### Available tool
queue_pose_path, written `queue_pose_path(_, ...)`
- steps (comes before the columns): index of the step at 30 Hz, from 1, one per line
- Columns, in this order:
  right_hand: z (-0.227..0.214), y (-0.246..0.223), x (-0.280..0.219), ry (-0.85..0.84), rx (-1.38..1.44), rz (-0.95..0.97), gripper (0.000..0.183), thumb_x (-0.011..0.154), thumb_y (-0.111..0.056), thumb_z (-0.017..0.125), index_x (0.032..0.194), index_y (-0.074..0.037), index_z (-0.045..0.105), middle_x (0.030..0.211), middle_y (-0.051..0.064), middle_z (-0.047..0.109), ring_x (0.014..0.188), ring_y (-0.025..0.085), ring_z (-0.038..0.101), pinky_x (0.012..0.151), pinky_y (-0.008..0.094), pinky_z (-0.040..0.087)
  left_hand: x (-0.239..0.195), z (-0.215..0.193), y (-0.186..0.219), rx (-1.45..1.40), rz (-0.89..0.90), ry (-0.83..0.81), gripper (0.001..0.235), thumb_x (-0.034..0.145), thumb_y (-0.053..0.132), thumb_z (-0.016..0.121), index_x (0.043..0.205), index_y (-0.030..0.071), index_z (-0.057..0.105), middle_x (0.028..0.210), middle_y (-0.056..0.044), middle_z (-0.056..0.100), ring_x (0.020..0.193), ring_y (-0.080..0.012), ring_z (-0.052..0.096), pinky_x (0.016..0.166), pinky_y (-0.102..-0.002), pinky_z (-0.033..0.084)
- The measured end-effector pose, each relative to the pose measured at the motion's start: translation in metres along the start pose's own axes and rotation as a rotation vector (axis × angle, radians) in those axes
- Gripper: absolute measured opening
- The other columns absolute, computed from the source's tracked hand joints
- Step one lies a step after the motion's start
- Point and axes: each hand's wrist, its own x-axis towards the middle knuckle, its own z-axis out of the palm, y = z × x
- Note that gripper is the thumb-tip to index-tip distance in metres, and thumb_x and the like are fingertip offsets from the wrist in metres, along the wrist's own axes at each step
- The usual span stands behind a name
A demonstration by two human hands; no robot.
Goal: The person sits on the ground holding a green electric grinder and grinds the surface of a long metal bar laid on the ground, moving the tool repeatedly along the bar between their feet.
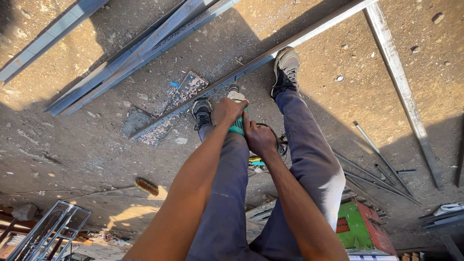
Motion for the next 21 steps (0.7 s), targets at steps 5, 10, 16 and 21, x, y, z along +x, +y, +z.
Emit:
queue_pose_path(5,-0.007,-0.005,0.003,-0.016,0.019,-0.013,0.077,0.080,-0.014,0.056,0.154,0.002,0.043,0.085,0.008,0.062,0.062,0.030,0.075,0.051,0.044,0.060,-0.004,-0.008,-0.002,-0.035,0.005,-0.011,0.093,0.070,0.059,0.074,0.137,-0.003,0.061,0.140,-0.021,0.066,0.134,-0.0391,0.060,0.109,-0.049,0.051)
queue_pose_path(10,-0.003,-0.009,0.009,-0.018,0.039,-0.004,0.075,0.081,-0.013,0.054,0.153,0.003,0.042,0.083,0.007,0.062,0.061,0.031,0.075,0.050,0.045,0.059,-0.011,-0.016,0.000,-0.057,0.012,0.000,0.089,0.068,0.057,0.075,0.136,0.000,0.066,0.137,-0.018,0.069,0.132,-0.0365,0.062,0.106,-0.047,0.054)
queue_pose_path(16,0.000,-0.003,0.008,-0.007,0.055,-0.006,0.075,0.080,-0.014,0.056,0.152,0.003,0.044,0.081,0.008,0.062,0.061,0.032,0.075,0.050,0.045,0.059,-0.002,-0.008,-0.002,-0.031,0.029,0.018,0.089,0.067,0.060,0.075,0.133,0.000,0.068,0.135,-0.019,0.070,0.130,-0.0365,0.064,0.103,-0.046,0.055)
queue_pose_path(21,-0.008,-0.006,0.009,0.019,-0.010,-0.015,0.073,0.080,-0.014,0.057,0.151,0.002,0.047,0.083,0.007,0.063,0.061,0.028,0.075,0.050,0.041,0.059,-0.003,-0.012,-0.003,-0.010,0.034,-0.013,0.092,0.068,0.062,0.073,0.135,-0.002,0.066,0.137,-0.021,0.068,0.132,-0.0368,0.061,0.107,-0.047,0.053)
